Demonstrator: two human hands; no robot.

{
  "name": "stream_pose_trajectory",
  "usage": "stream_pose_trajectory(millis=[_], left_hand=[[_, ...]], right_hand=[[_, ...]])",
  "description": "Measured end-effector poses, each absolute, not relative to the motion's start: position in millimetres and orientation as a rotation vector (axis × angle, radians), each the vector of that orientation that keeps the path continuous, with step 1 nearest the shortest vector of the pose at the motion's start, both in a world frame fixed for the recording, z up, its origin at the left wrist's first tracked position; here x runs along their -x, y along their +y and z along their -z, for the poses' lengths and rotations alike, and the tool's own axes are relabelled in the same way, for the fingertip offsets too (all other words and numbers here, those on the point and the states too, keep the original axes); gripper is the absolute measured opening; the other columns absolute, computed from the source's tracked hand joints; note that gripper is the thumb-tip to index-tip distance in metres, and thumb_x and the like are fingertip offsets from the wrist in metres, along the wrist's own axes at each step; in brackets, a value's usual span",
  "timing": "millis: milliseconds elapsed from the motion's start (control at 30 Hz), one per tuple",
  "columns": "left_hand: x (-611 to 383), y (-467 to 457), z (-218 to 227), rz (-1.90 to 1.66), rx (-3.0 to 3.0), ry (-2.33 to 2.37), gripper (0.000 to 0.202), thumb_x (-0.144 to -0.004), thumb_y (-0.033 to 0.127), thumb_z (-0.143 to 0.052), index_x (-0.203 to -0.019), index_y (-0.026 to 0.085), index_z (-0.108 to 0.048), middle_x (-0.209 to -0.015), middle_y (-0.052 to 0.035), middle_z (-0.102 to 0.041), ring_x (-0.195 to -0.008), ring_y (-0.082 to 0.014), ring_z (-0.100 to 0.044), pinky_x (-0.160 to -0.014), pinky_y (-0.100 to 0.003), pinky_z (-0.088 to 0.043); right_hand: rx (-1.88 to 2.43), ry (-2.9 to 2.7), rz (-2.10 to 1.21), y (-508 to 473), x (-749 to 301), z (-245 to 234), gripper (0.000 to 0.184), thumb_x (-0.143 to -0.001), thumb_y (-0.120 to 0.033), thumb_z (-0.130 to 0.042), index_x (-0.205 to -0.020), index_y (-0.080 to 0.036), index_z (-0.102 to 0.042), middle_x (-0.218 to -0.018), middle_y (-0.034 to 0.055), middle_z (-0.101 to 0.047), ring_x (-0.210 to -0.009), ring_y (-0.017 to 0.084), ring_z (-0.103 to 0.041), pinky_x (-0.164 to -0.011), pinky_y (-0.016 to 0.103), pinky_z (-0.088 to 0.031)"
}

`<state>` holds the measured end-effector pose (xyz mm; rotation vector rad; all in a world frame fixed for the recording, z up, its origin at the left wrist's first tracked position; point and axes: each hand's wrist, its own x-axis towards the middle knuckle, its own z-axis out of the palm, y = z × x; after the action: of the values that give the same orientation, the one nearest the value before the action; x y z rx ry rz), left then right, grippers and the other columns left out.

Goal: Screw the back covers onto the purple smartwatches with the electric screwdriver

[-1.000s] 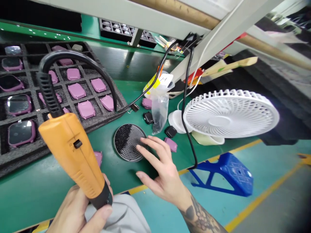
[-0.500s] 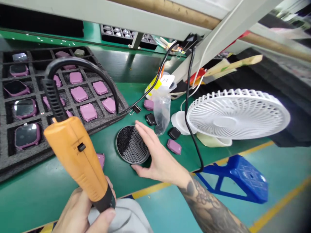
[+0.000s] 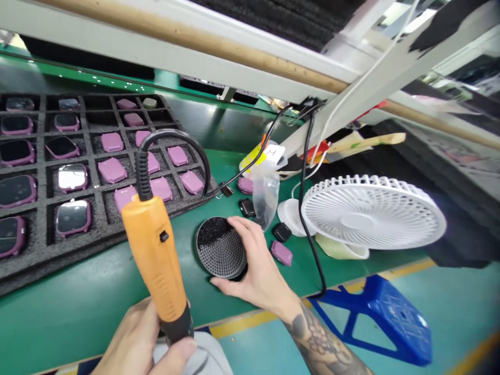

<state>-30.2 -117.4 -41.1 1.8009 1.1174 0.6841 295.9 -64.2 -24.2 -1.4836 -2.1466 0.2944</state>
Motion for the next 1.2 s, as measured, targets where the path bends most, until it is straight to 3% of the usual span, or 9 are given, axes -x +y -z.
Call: stream_pose_trajectory(millis=[100,200,267,533,633,733,900,1067,1200], left_hand=[[31.1,-114.4,38.9,-0.707,-1.833,1.026,0.047,-0.126,0.061,-0.048,-0.126,0.026,-0.079,-0.114,-0.0085,-0.087,-0.103,-0.0259,-0.086,-0.093,-0.035,-0.073],[32.4,-110.0,32.1,-0.704,-1.856,0.989,0.05,-0.127,0.064,-0.046,-0.126,0.027,-0.08,-0.114,-0.007,-0.088,-0.1,-0.0248,-0.086,-0.09,-0.033,-0.072],[32.7,-107.7,28.2,-0.69,-1.855,0.988,0.053,-0.126,0.068,-0.046,-0.125,0.028,-0.081,-0.113,-0.0061,-0.088,-0.1,-0.0251,-0.087,-0.088,-0.033,-0.073],[28.0,-109.6,39.8,-0.779,-1.842,0.968,0.046,-0.123,0.064,-0.05,-0.125,0.03,-0.081,-0.098,-0.0043,-0.084,-0.093,-0.026,-0.085,-0.086,-0.032,-0.075],[24.2,-110.2,46.5,-0.825,-1.843,0.938,0.046,-0.122,0.065,-0.051,-0.125,0.029,-0.081,-0.091,-0.0033,-0.082,-0.085,-0.0251,-0.082,-0.08,-0.031,-0.074],[22.9,-109.6,45.7,-0.84,-1.821,0.94,0.045,-0.121,0.065,-0.054,-0.123,0.029,-0.081,-0.086,-0.0023,-0.08,-0.082,-0.0248,-0.082,-0.077,-0.031,-0.073],[24.3,-108.0,40.2,-0.825,-1.828,0.964,0.044,-0.121,0.064,-0.054,-0.12,0.029,-0.081,-0.089,-0.0033,-0.081,-0.086,-0.0251,-0.083,-0.079,-0.03,-0.073],[23.0,-109.0,42.4,-0.838,-1.851,0.969,0.049,-0.122,0.068,-0.051,-0.121,0.029,-0.081,-0.093,-0.0037,-0.083,-0.084,-0.0243,-0.084,-0.078,-0.03,-0.074],[26.4,-109.4,35.0,-0.792,-1.825,0.991,0.046,-0.122,0.066,-0.053,-0.123,0.03,-0.081,-0.095,-0.0038,-0.084,-0.094,-0.0258,-0.086,-0.084,-0.031,-0.075]], right_hand=[[1.402,-2.199,-0.201,-74.8,-299.5,22.5,0.099,-0.111,-0.089,-0.066,-0.18,-0.02,-0.048,-0.182,0.0271,-0.045,-0.168,0.051,-0.048,-0.135,0.08,-0.05],[1.247,-2.33,-0.131,-90.3,-305.2,20.0,0.064,-0.122,-0.074,-0.053,-0.162,-0.026,-0.068,-0.182,0.0166,-0.053,-0.171,0.047,-0.044,-0.134,0.074,-0.051],[1.204,-2.4,-0.096,-95.8,-306.8,19.9,0.057,-0.124,-0.068,-0.054,-0.157,-0.025,-0.072,-0.177,0.016,-0.06,-0.17,0.046,-0.045,-0.13,0.071,-0.054],[1.234,-2.452,-0.08,-83.7,-302.3,25.1,0.071,-0.124,-0.072,-0.049,-0.177,-0.025,-0.057,-0.182,0.0191,-0.056,-0.171,0.047,-0.046,-0.13,0.075,-0.054],[1.242,-2.428,-0.034,-91.6,-309.3,22.7,0.064,-0.125,-0.064,-0.052,-0.175,-0.024,-0.059,-0.174,0.0203,-0.062,-0.167,0.047,-0.05,-0.126,0.074,-0.056],[1.253,-2.483,-0.034,-93.8,-311.2,22.6,0.067,-0.124,-0.067,-0.053,-0.175,-0.023,-0.059,-0.172,0.0205,-0.065,-0.165,0.049,-0.05,-0.125,0.075,-0.055],[1.274,-2.491,-0.054,-84.9,-305.6,25.6,0.078,-0.124,-0.074,-0.048,-0.18,-0.02,-0.053,-0.181,0.0212,-0.057,-0.169,0.049,-0.047,-0.13,0.076,-0.05],[1.214,-2.459,-0.02,-90.6,-313.2,23.6,0.058,-0.125,-0.059,-0.054,-0.17,-0.024,-0.063,-0.167,0.0171,-0.07,-0.163,0.045,-0.054,-0.124,0.071,-0.055],[1.251,-2.539,-0.058,-87.0,-309.7,23.6,0.072,-0.125,-0.07,-0.051,-0.175,-0.019,-0.057,-0.176,0.0189,-0.064,-0.167,0.046,-0.05,-0.127,0.073,-0.053]])
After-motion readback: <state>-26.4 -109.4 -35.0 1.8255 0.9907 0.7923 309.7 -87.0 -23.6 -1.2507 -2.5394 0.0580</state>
